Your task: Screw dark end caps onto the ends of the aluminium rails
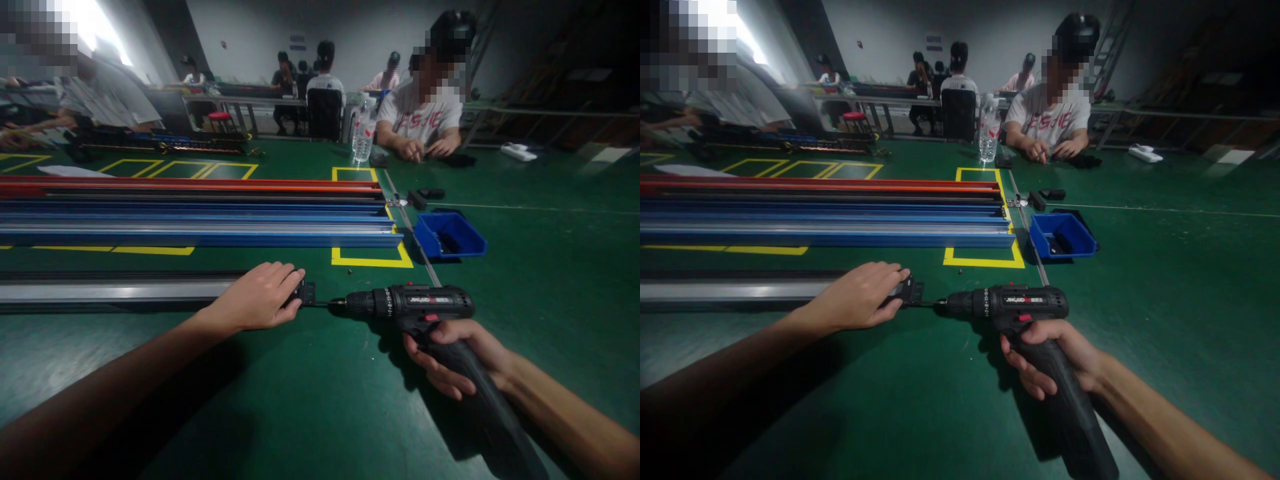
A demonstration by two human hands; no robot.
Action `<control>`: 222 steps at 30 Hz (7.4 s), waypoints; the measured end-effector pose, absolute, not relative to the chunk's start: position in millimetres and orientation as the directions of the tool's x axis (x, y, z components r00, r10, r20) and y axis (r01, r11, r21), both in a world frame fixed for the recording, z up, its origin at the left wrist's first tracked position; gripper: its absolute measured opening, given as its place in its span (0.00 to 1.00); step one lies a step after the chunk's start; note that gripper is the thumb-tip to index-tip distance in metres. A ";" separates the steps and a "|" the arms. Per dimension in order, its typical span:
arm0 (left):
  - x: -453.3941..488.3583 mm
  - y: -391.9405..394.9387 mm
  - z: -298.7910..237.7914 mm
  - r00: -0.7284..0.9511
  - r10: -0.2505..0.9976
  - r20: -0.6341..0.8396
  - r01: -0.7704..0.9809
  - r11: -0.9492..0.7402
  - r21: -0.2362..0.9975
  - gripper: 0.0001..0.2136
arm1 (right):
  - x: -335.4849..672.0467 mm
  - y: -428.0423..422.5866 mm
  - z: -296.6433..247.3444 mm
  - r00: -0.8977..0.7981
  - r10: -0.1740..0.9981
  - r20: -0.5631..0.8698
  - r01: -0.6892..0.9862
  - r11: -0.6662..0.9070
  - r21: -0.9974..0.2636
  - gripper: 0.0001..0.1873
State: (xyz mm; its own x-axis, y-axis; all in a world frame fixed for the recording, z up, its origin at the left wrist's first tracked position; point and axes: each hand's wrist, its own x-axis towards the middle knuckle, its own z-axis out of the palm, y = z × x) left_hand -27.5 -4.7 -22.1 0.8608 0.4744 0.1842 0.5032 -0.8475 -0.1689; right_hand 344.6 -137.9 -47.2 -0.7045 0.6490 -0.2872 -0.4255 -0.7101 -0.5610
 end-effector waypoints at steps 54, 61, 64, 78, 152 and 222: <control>-26.0 -5.6 -19.4 0.855 0.503 0.126 0.518 -0.834 -0.191 0.22 | 344.8 -139.4 -44.8 -0.684 0.652 -0.328 -0.430 -0.723 -0.541 0.17; -26.1 -5.3 -20.4 0.853 0.506 0.125 0.521 -0.828 -0.206 0.23 | 344.6 -136.5 -46.2 -0.695 0.647 -0.314 -0.427 -0.723 -0.543 0.19; -25.9 -5.4 -20.3 0.855 0.504 0.124 0.519 -0.831 -0.200 0.22 | 344.2 -135.6 -46.1 -0.704 0.644 -0.300 -0.433 -0.724 -0.538 0.19; -25.6 -5.8 -18.9 0.854 0.508 0.112 0.520 -0.831 -0.196 0.22 | 345.0 -135.4 -45.8 -0.701 0.638 -0.319 -0.423 -0.732 -0.534 0.19; -25.5 -5.6 -19.2 0.868 0.476 0.141 0.496 -0.836 -0.234 0.22 | 346.8 -136.9 -49.0 -0.729 0.634 -0.260 -0.408 -0.707 -0.578 0.19; -25.9 -5.5 -20.3 0.873 0.470 0.132 0.488 -0.833 -0.259 0.23 | 343.2 -143.3 -44.6 -0.652 0.679 -0.337 -0.412 -0.691 -0.594 0.17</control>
